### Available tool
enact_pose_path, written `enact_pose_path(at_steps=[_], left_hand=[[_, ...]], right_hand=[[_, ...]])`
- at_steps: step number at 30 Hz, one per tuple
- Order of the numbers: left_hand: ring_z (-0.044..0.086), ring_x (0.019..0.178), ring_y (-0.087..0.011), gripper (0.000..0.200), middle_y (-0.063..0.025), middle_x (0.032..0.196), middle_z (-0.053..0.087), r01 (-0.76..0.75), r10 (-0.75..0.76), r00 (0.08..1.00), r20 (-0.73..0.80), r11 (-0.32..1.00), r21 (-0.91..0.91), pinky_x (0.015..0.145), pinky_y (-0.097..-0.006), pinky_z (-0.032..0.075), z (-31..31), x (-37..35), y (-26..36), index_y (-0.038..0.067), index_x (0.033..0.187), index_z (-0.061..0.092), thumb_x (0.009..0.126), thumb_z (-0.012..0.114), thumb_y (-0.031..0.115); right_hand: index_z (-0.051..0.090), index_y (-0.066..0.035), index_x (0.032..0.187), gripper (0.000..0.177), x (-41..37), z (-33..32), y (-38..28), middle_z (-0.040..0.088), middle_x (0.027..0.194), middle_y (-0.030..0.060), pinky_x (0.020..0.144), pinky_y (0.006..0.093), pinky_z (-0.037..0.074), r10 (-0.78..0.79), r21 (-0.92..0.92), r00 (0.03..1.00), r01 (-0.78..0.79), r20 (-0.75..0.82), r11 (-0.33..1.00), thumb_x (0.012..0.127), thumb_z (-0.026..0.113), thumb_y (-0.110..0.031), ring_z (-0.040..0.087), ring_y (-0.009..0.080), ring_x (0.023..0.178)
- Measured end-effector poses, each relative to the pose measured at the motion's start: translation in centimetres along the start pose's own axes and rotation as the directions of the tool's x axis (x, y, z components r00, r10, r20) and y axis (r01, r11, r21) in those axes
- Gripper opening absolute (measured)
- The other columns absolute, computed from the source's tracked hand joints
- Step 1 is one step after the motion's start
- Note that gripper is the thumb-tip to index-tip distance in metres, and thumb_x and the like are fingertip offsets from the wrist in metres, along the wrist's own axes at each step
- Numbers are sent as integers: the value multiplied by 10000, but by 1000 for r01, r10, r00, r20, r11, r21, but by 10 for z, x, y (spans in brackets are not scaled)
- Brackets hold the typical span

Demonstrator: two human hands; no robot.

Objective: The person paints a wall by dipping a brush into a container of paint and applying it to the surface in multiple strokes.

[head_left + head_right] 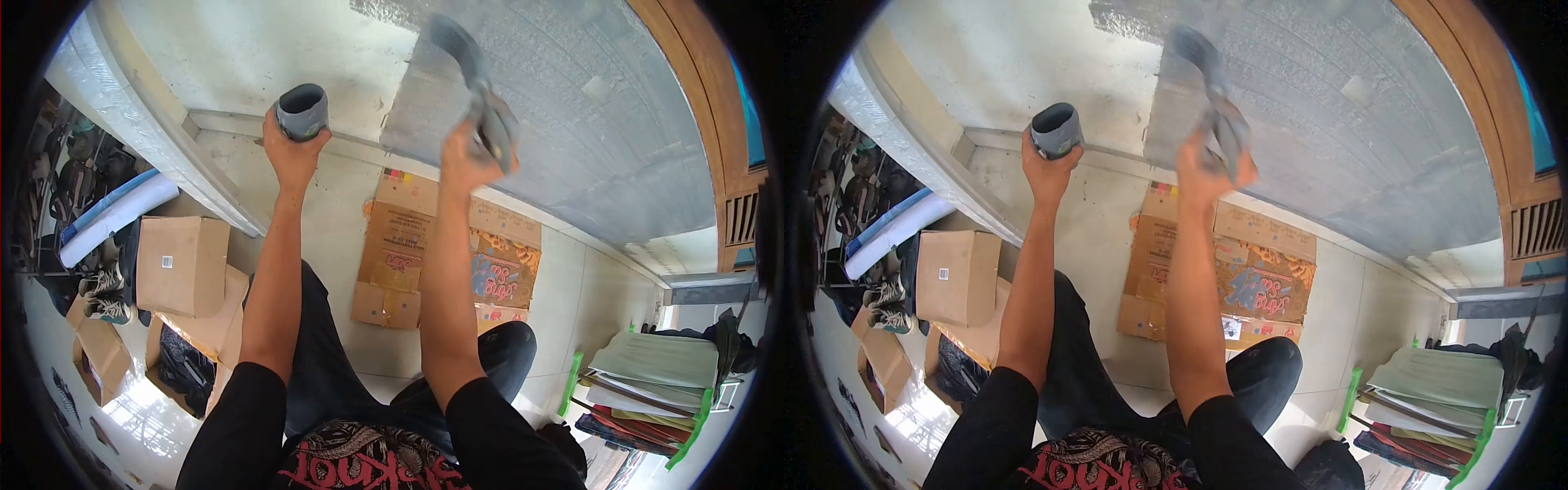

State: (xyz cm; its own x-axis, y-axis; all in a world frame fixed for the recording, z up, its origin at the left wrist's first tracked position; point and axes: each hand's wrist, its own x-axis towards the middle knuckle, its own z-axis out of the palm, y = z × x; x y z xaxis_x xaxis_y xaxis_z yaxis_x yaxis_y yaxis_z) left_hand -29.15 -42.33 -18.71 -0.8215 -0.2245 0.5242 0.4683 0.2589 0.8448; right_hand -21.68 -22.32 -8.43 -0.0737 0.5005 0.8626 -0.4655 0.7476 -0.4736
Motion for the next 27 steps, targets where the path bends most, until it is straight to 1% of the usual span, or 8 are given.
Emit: enact_pose_path(at_steps=[4,7,9,12,16,18,22,27], left_hand=[[586,1045,-335,695,-169,1124,609,-8,8,1000,-7,999,-31,916,-422,465,-4,4,11,0,1198,552,573,851,54],[582,1051,-331,690,-168,1132,605,34,-35,999,-13,999,-29,924,-417,461,-6,4,17,-1,1202,549,580,843,48],[578,1056,-332,699,-170,1141,600,60,-61,998,-14,997,-41,930,-418,457,-8,2,21,-3,1215,543,583,839,46],[578,1053,-336,710,-170,1146,597,47,-48,999,-22,998,-45,936,-419,454,-11,2,29,-3,1225,539,583,838,44],[572,1071,-338,718,-172,1157,593,32,-31,999,7,995,-94,950,-422,445,-20,5,39,-9,1234,535,584,835,44],[563,1096,-336,726,-174,1169,591,35,-34,999,22,997,-69,967,-423,435,-21,5,39,-13,1239,531,580,831,36],[557,1106,-338,737,-174,1173,589,-19,21,1000,17,998,-66,970,-429,432,-25,11,47,-14,1243,527,572,829,31],[603,1049,-249,701,-133,1144,616,-50,50,999,12,999,17,921,-370,490,-29,4,62,-1,1270,502,641,813,13]], right_hand=[[698,77,935,108,-18,-15,-16,730,959,149,703,264,556,-37,-29,996,35,-78,999,827,700,80,692,176,800],[694,77,936,120,-28,21,-51,730,945,147,708,271,561,118,263,986,-146,122,954,818,694,95,699,187,812],[694,69,933,128,-19,57,-58,726,941,146,708,285,567,-56,161,990,35,133,986,809,693,101,706,195,839],[693,67,930,130,-9,68,-30,724,928,142,694,289,572,-56,79,995,49,87,996,807,689,108,710,204,857],[687,70,924,116,9,20,-3,725,896,140,677,282,572,-218,-82,976,216,-13,973,813,692,104,710,202,817],[683,72,894,85,11,-1,-18,724,872,140,676,277,577,68,14,988,-67,-141,998,815,700,98,709,202,792],[692,53,889,95,0,15,-33,722,858,131,683,273,566,-119,118,991,112,54,987,804,717,85,702,182,752],[697,58,910,119,-10,43,-25,737,901,125,707,289,565,47,67,990,-56,135,996,793,713,79,697,164,761]])
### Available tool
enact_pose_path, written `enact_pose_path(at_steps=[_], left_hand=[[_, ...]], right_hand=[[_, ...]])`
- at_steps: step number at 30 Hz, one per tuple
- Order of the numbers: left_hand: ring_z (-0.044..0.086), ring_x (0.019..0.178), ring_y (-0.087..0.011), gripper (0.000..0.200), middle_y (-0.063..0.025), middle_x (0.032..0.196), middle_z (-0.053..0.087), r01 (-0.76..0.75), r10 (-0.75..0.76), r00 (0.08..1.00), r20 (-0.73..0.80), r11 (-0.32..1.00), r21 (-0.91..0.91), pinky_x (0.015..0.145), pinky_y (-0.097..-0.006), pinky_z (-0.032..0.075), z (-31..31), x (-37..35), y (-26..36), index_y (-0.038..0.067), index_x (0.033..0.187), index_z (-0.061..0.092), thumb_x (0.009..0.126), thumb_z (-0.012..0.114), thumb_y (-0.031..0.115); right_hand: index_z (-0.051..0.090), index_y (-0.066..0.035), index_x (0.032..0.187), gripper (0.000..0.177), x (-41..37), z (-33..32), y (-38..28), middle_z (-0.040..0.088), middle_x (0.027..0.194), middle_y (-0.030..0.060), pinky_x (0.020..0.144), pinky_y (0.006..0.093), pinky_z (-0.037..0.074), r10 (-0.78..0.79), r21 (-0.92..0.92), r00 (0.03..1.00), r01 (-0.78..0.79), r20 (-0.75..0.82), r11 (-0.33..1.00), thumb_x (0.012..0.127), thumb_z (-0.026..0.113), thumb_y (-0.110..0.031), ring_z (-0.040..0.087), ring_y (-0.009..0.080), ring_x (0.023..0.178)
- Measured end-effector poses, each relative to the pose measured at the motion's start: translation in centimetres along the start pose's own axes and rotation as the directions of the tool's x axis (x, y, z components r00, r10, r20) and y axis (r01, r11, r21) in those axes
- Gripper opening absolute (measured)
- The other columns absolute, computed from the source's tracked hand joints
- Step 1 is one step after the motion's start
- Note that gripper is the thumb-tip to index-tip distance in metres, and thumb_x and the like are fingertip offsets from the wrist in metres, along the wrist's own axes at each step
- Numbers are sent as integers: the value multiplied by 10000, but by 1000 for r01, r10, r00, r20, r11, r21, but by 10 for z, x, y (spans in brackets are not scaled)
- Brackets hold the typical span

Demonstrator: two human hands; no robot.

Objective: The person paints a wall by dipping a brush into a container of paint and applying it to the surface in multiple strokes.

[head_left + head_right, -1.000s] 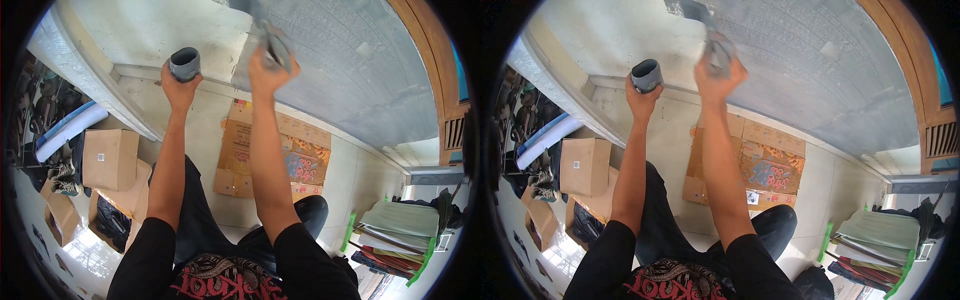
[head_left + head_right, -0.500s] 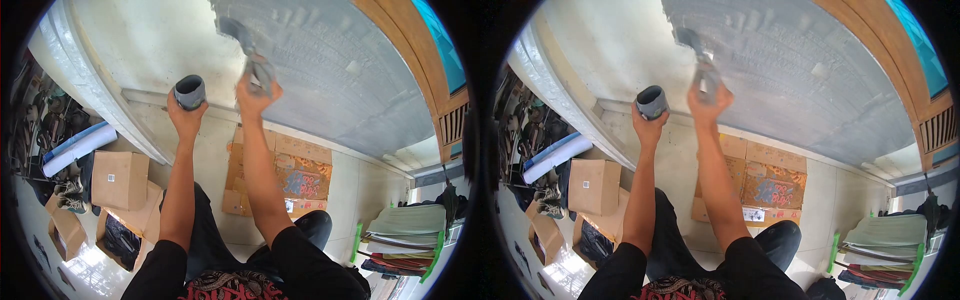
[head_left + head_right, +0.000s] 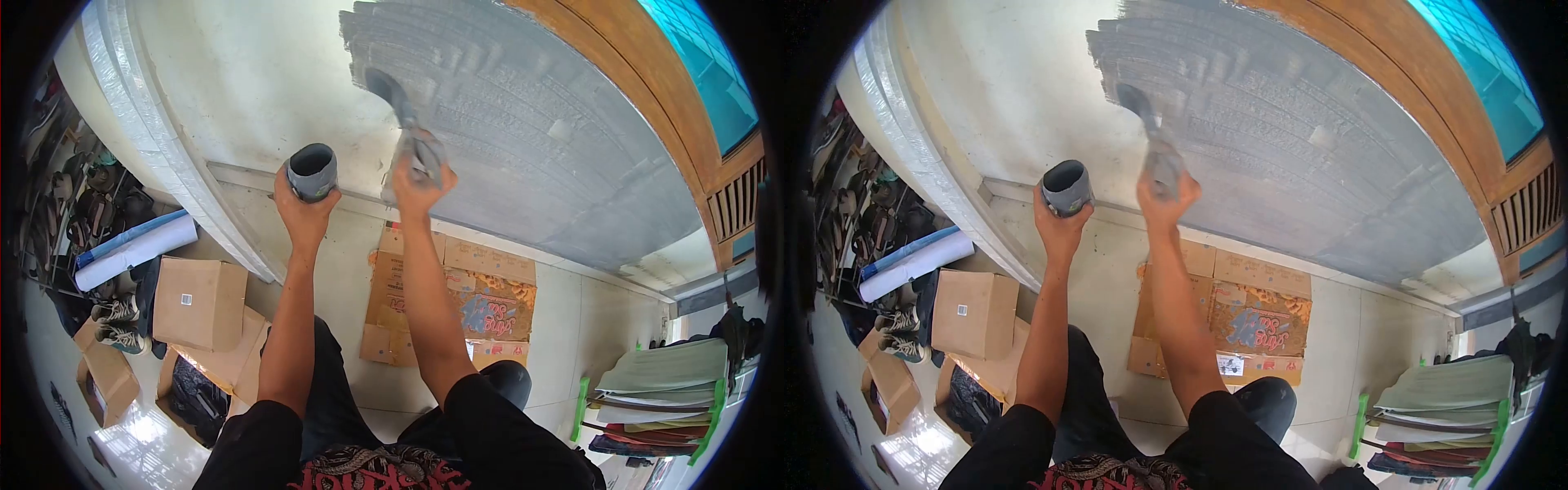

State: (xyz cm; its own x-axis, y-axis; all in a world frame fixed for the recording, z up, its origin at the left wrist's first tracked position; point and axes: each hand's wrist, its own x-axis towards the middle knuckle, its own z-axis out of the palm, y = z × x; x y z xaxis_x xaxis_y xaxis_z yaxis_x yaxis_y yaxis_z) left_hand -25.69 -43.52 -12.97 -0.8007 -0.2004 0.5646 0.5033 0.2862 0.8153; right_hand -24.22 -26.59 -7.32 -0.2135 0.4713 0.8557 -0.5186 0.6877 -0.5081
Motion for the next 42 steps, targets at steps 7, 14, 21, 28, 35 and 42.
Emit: enact_pose_path(at_steps=[7,14,21,28,35,42], left_hand=[[585,1095,-300,715,-165,1165,577,149,-142,988,57,979,-136,901,-409,504,-28,-12,46,-23,1257,510,607,807,0],[624,1039,-235,711,-137,1127,622,186,-182,980,78,982,-45,866,-364,533,-69,-30,92,-4,1290,486,655,804,22],[582,1141,-238,792,-116,1230,580,163,-162,986,32,987,-20,1003,-400,477,-110,-47,93,24,1359,447,658,816,11],[592,1106,-226,750,-120,1202,584,181,-178,983,32,979,-90,978,-383,490,-81,-44,90,27,1327,457,663,806,4],[602,1072,-226,724,-111,1170,590,189,-179,980,92,976,-110,964,-376,487,-75,-39,88,30,1291,473,649,807,26],[618,1052,-234,716,-124,1126,621,172,-170,984,52,984,-43,953,-363,481,-90,-33,83,13,1274,485,637,809,30]], right_hand=[[675,74,960,167,-10,-63,12,721,895,172,692,300,570,-42,-76,991,33,-124,997,798,715,69,703,195,772],[680,53,964,191,-34,7,36,731,889,164,674,284,557,-92,-11,996,91,-17,996,776,712,63,716,216,753],[685,50,923,166,-40,-55,33,737,866,128,684,281,570,-10,26,978,15,-211,1000,766,694,101,734,214,753],[695,36,886,153,-28,19,18,736,846,120,670,254,550,-84,156,994,95,-75,983,746,714,96,731,182,751],[666,69,889,95,-31,-22,31,711,909,126,668,245,550,-18,7,988,19,-153,1000,823,732,47,673,145,747],[608,72,936,142,-22,16,15,693,913,164,692,257,568,-126,-31,992,126,13,992,844,715,58,679,163,768]])
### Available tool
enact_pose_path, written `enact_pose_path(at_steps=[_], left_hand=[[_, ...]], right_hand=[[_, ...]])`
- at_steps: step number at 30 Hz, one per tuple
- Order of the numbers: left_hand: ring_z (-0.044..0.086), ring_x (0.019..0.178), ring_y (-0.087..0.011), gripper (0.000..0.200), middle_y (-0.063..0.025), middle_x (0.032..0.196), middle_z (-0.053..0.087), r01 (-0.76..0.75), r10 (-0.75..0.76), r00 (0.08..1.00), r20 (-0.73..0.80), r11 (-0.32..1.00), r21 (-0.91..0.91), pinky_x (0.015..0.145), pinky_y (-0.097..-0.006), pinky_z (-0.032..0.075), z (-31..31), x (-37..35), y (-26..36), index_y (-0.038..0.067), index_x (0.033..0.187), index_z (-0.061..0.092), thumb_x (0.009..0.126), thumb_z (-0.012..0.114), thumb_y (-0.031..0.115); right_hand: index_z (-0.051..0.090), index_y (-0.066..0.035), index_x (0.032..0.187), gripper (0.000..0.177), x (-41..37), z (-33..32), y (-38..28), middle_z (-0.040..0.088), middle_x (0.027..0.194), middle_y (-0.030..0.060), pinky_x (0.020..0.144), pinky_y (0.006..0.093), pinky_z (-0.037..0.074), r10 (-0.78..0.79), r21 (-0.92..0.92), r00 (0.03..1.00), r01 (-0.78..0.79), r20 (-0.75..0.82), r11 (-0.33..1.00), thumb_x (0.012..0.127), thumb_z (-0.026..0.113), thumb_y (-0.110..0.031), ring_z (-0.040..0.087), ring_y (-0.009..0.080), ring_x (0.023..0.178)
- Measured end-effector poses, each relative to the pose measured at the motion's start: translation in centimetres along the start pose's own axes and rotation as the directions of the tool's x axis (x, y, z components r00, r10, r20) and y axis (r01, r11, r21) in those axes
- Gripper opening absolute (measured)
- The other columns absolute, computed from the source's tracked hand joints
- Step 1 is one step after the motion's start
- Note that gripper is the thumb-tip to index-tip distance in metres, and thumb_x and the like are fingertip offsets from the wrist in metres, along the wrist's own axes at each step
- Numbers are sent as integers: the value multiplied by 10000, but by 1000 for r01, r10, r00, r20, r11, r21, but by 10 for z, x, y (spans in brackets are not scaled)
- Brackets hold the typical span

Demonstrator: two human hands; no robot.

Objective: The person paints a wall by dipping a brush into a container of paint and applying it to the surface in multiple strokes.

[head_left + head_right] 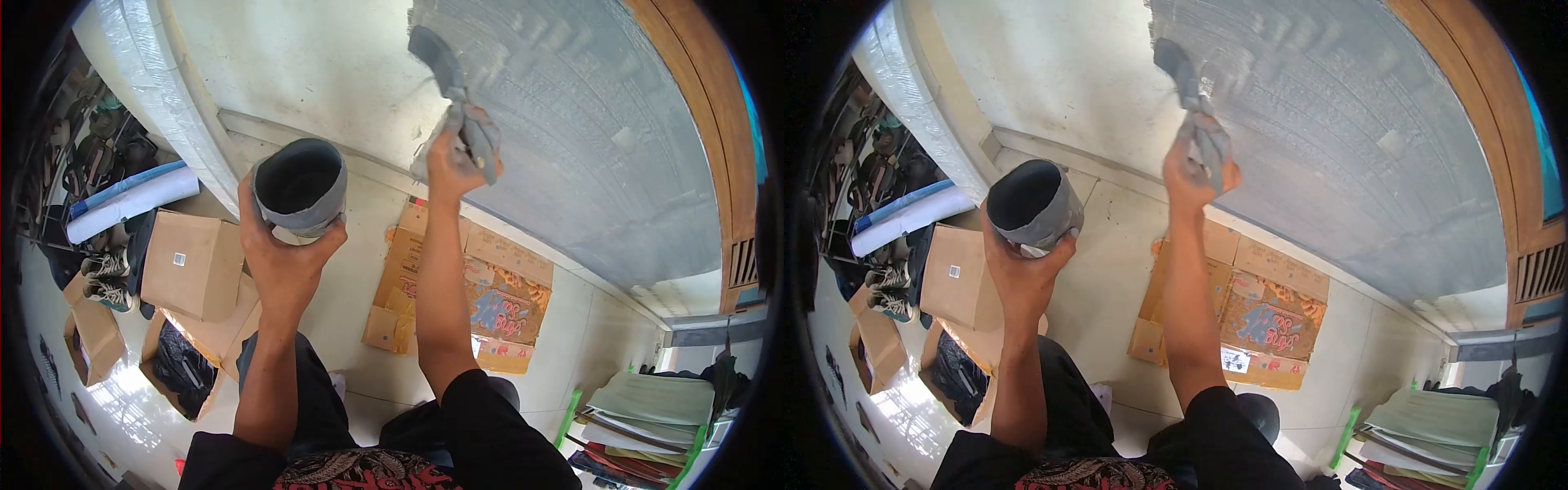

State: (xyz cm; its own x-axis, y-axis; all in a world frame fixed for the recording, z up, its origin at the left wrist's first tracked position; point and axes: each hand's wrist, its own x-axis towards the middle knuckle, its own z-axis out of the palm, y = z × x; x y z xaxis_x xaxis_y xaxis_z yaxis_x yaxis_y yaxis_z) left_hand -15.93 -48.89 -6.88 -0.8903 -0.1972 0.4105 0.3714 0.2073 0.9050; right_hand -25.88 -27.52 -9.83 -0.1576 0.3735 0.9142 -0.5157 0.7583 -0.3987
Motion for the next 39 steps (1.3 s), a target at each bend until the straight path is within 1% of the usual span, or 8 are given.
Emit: enact_pose_path(at_steps=[4,5,15,20,23,29,36,39], left_hand=[[617,1052,-234,724,-126,1120,622,40,-39,999,-25,999,7,946,-362,482,-9,6,-3,4,1275,482,630,813,28],[617,1052,-234,724,-126,1120,622,38,-38,999,-32,999,2,946,-362,482,-8,9,-5,4,1275,482,630,813,28],[601,1090,-255,776,-146,1179,583,103,-105,994,-11,991,-89,930,-370,503,28,12,-21,-11,1301,476,614,832,36],[586,1108,-269,761,-147,1173,571,64,-65,998,-17,997,-41,923,-377,505,34,10,-25,-14,1291,481,615,827,34],[604,1092,-227,740,-117,1182,595,55,-56,998,-8,998,-41,948,-389,514,42,10,-27,31,1311,459,654,797,26],[602,1091,-231,722,-117,1189,593,59,-58,998,13,994,-95,940,-388,517,53,9,-22,37,1307,464,665,794,46],[600,1072,-257,722,-143,1158,573,58,-64,997,-47,992,-111,904,-369,512,65,12,-25,-19,1271,489,625,806,25],[600,1073,-262,735,-147,1164,573,60,-65,997,-47,992,-114,908,-372,512,70,10,-24,-22,1280,482,623,807,28]], right_hand=[[587,69,939,145,1,-22,12,688,891,174,737,289,599,17,13,990,-15,-139,1000,864,708,38,691,191,805],[594,63,940,126,-4,-23,1,689,857,173,730,283,592,235,134,955,-213,-182,968,870,696,46,689,186,798],[607,61,924,148,-11,-10,6,697,873,170,689,276,585,14,-106,1000,-16,-17,994,859,730,11,697,186,773],[658,70,939,140,-26,-17,-6,707,926,155,677,274,557,268,296,962,-242,-53,924,823,735,54,676,166,751],[621,67,969,159,-19,-2,-4,701,935,188,699,273,574,71,-45,992,-67,103,997,854,725,34,680,173,765],[650,63,944,135,-31,-48,29,712,906,202,713,274,566,142,-6,981,-144,-132,990,823,708,78,686,165,768],[646,60,883,66,-27,-26,4,714,908,212,652,251,560,33,10,999,-33,27,999,842,694,76,697,182,743],[637,65,864,75,-23,-39,29,713,897,201,632,252,554,38,-228,999,-43,-29,973,847,709,55,697,184,741]])
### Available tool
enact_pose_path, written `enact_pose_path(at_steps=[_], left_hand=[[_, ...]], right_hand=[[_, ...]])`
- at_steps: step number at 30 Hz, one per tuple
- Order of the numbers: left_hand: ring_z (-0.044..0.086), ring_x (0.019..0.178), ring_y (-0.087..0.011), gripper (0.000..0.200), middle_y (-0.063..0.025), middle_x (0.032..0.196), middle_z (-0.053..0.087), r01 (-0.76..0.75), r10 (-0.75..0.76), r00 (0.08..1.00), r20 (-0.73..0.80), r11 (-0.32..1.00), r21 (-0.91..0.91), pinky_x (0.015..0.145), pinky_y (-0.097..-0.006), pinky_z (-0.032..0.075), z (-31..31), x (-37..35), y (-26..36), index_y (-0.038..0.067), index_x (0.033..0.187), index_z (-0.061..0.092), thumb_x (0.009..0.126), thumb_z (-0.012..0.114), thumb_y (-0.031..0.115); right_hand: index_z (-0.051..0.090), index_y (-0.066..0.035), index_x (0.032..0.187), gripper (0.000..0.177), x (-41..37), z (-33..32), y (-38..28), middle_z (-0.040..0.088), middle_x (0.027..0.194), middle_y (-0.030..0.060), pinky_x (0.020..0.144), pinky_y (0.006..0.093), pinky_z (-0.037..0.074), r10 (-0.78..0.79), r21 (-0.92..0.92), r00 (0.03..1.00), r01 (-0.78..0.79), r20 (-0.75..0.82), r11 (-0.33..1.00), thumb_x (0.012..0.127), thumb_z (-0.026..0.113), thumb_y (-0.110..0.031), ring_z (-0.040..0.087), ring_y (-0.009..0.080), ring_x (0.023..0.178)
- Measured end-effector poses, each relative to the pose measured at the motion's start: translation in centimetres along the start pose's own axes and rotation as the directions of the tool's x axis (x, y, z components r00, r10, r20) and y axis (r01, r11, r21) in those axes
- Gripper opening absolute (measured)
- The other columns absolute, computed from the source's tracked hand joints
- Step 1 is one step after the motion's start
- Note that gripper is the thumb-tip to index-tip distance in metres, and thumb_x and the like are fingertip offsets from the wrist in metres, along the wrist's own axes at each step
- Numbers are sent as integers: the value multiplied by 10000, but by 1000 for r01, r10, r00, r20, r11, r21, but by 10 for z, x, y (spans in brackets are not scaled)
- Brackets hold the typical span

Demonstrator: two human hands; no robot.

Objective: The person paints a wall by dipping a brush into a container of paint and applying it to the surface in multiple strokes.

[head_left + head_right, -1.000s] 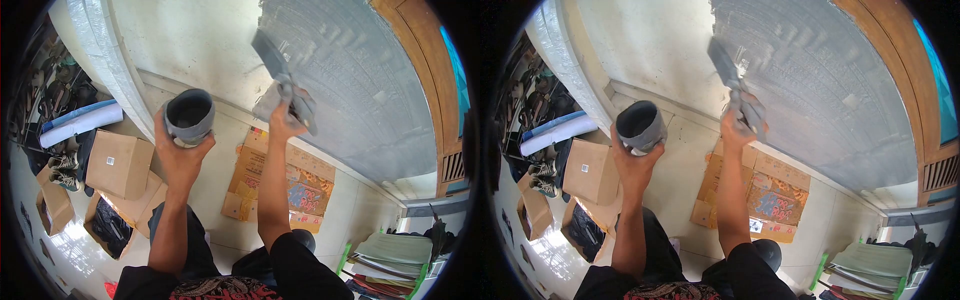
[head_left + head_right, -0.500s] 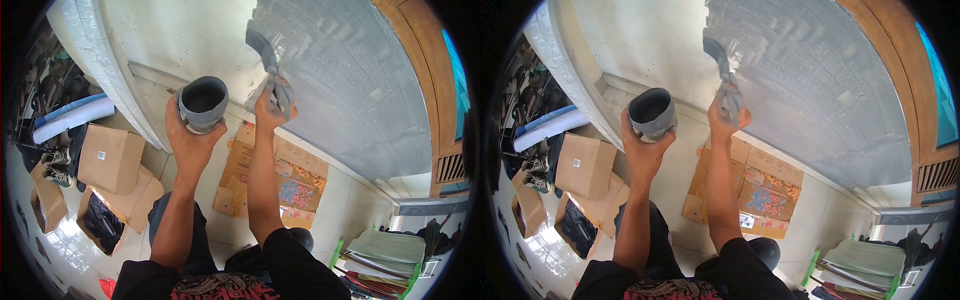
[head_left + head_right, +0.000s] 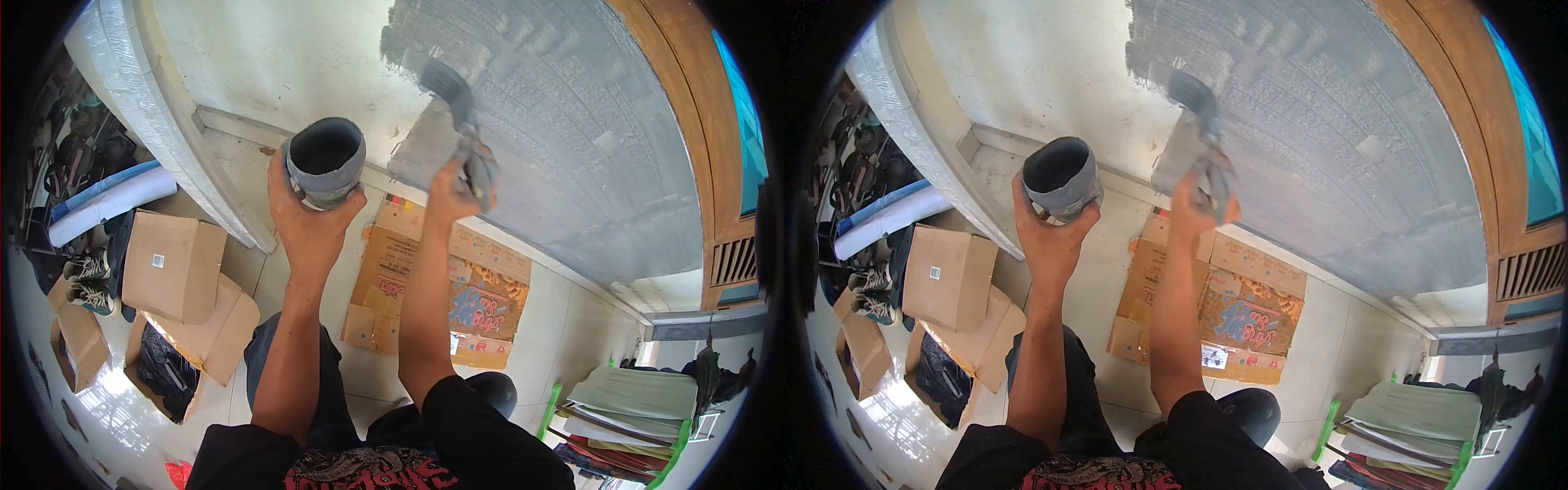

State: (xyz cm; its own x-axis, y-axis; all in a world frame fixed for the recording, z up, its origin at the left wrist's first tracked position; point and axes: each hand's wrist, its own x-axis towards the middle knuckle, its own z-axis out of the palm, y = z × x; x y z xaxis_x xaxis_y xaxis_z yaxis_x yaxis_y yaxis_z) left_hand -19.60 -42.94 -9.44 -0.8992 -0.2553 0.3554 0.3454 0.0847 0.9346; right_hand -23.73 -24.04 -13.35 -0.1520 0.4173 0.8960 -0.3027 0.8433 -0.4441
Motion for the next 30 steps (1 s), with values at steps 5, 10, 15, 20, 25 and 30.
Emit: enact_pose_path(at_steps=[5,10,15,20,25,30], left_hand=[[601,1073,-267,749,-152,1179,568,0,0,1000,14,999,37,910,-375,513,3,0,-4,-26,1289,474,620,807,26],[605,1072,-268,741,-151,1189,563,43,-43,999,-2,999,-20,907,-383,515,10,-1,2,-22,1282,477,620,808,16],[598,1074,-270,717,-149,1171,560,28,-28,999,19,999,-29,896,-390,516,8,0,-1,-12,1265,489,623,805,18],[581,1086,-278,712,-145,1158,557,37,-37,999,-22,999,8,902,-400,509,8,5,-5,-12,1257,494,617,805,24],[621,1040,-221,682,-120,1144,615,-66,75,995,-64,988,139,896,-367,529,7,8,-16,17,1282,481,670,782,28],[626,1027,-221,680,-121,1131,622,-43,54,995,-81,991,129,890,-365,530,6,11,-21,15,1279,482,669,782,26]], right_hand=[[631,72,879,88,-5,-30,-19,709,876,166,612,249,527,259,308,965,-235,-39,922,857,711,39,663,161,686],[596,83,941,125,0,-6,-2,700,897,184,673,264,573,-24,129,997,14,77,992,876,692,38,691,191,792],[579,88,960,156,-6,-35,11,679,1006,212,756,309,621,116,155,991,-104,-67,982,870,696,39,697,245,879],[594,87,951,134,-21,-5,-19,680,999,198,739,291,606,128,393,992,-115,-7,912,865,690,54,691,221,844],[650,60,904,84,-13,20,-17,701,875,155,675,251,532,142,163,984,-158,105,974,842,703,77,672,153,756],[640,59,914,77,-28,-12,-2,704,921,148,688,252,539,255,346,964,-215,-73,913,854,681,84,675,164,759]])
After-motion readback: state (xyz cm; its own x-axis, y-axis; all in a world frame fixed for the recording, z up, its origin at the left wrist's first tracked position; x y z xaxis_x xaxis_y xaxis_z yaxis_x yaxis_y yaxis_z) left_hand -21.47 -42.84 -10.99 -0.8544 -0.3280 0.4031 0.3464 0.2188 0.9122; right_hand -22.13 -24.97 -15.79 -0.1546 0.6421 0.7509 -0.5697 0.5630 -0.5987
